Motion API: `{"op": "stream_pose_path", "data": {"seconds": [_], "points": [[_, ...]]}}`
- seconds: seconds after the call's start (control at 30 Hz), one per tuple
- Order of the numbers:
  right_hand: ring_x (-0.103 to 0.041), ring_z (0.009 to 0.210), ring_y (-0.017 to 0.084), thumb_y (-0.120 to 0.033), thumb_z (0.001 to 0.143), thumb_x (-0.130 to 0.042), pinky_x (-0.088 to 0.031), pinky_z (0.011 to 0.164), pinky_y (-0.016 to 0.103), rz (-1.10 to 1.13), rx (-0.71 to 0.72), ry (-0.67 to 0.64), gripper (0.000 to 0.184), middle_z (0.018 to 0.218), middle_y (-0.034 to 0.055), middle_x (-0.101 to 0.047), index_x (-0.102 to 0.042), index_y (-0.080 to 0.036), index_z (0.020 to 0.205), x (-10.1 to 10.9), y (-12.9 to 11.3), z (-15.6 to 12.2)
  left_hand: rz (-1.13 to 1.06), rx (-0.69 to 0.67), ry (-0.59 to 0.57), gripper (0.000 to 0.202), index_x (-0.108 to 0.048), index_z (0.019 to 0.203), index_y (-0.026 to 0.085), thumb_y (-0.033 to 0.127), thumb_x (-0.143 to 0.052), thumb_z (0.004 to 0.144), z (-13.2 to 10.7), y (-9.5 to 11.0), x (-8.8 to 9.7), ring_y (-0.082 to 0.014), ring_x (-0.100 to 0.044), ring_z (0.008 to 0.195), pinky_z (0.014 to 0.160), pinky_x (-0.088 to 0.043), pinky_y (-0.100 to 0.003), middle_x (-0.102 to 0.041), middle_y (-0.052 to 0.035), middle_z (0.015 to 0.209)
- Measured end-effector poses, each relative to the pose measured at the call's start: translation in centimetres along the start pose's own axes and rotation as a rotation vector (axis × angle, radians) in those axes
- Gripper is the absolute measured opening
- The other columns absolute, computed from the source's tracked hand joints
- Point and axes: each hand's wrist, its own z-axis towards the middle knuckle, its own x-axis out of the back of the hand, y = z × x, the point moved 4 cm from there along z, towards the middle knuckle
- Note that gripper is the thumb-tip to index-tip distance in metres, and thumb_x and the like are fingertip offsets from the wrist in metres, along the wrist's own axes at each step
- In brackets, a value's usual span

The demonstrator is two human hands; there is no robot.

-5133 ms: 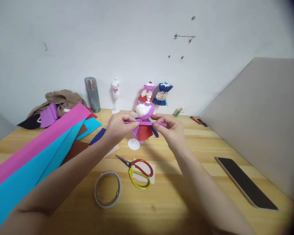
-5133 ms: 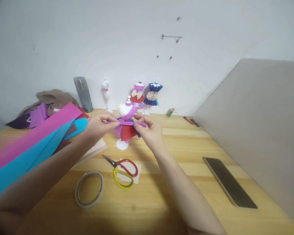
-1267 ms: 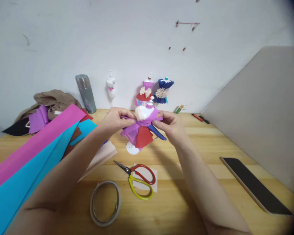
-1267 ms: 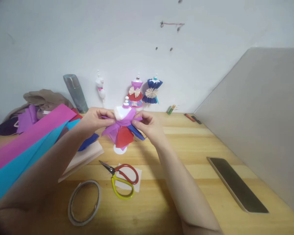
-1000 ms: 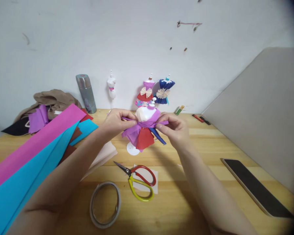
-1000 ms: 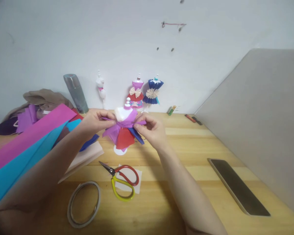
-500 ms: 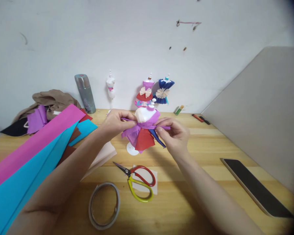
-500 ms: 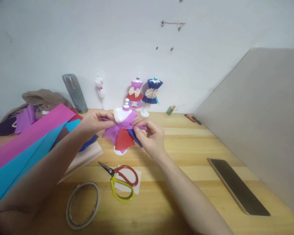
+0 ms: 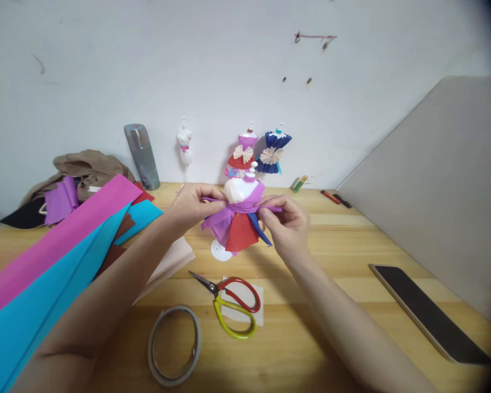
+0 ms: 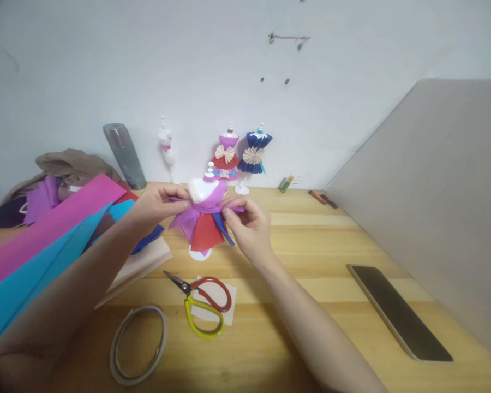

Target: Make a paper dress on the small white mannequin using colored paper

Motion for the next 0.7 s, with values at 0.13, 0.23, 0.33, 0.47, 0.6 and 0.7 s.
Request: {"op": "stream_pose_path", "data": {"seconds": [0.13,0.23,0.33,0.47,0.6,0.7], "points": [[-0.066,0.072,0.017,-0.017,0.081,-0.069,-0.055,0.066,0.030,-0.009,0.012,0.005,0.008,0.079,0.0022,-0.072,-0.067,-0.022,0.075,0.10,0.09,-0.14,-0.002,-0.015,0.035,0.014,-0.073,0.066,0.015,0.022,-0.074,0.054,-0.12,0.15,-0.01,-0.0088,-0.057,0.057,0.056,-0.044,-0.021,-0.067,0.0014,0.063],[-0.065,0.069,0.016,-0.018,0.080,-0.068,-0.054,0.064,0.030,-0.005,0.000,0.006,0.009,0.078,0.0023,-0.071,-0.066,-0.022,0.073,0.01,0.14,-0.13,0.044,-0.020,0.076,0.012,-0.073,0.065,0.014,0.022,-0.072,0.056,-0.13,0.32,-0.08,-0.0091,-0.056,0.056,0.055,-0.044,-0.021,-0.067,0.0009,0.062],[-0.065,0.073,0.017,-0.019,0.079,-0.069,-0.054,0.066,0.030,-0.020,0.012,0.044,0.011,0.077,0.0022,-0.068,-0.064,-0.022,0.070,0.02,0.02,-0.05,0.072,-0.020,0.092,0.012,-0.073,0.067,0.014,0.021,-0.071,0.058,-0.12,0.35,-0.18,-0.0090,-0.056,0.056,0.054,-0.044,-0.020,-0.068,0.0004,0.062],[-0.062,0.069,0.014,-0.023,0.077,-0.070,-0.053,0.061,0.027,-0.033,-0.067,0.068,0.012,0.083,0.0023,-0.067,-0.062,-0.022,0.068,0.11,0.23,0.00,0.076,-0.022,0.085,0.011,-0.073,0.067,0.014,0.021,-0.072,0.058,-0.15,0.24,-0.27,-0.0092,-0.057,0.057,0.054,-0.045,-0.020,-0.068,-0.0001,0.063],[-0.055,0.055,0.010,-0.026,0.078,-0.070,-0.049,0.053,0.024,0.024,-0.157,-0.008,0.015,0.077,-0.0001,-0.066,-0.059,-0.021,0.068,0.07,0.57,-0.01,0.019,-0.005,0.059,0.009,-0.072,0.064,0.014,0.018,-0.072,0.057,-0.16,0.24,-0.37,-0.0084,-0.056,0.057,0.053,-0.044,-0.019,-0.067,0.0010,0.060],[-0.055,0.057,0.010,-0.023,0.079,-0.069,-0.049,0.054,0.024,0.044,-0.154,-0.030,0.014,0.072,-0.0018,-0.064,-0.060,-0.021,0.069,0.19,0.63,0.06,-0.030,0.020,0.030,0.010,-0.071,0.064,0.014,0.017,-0.073,0.056,-0.09,0.33,-0.44,-0.0078,-0.057,0.057,0.054,-0.044,-0.018,-0.067,0.0016,0.061]]}}
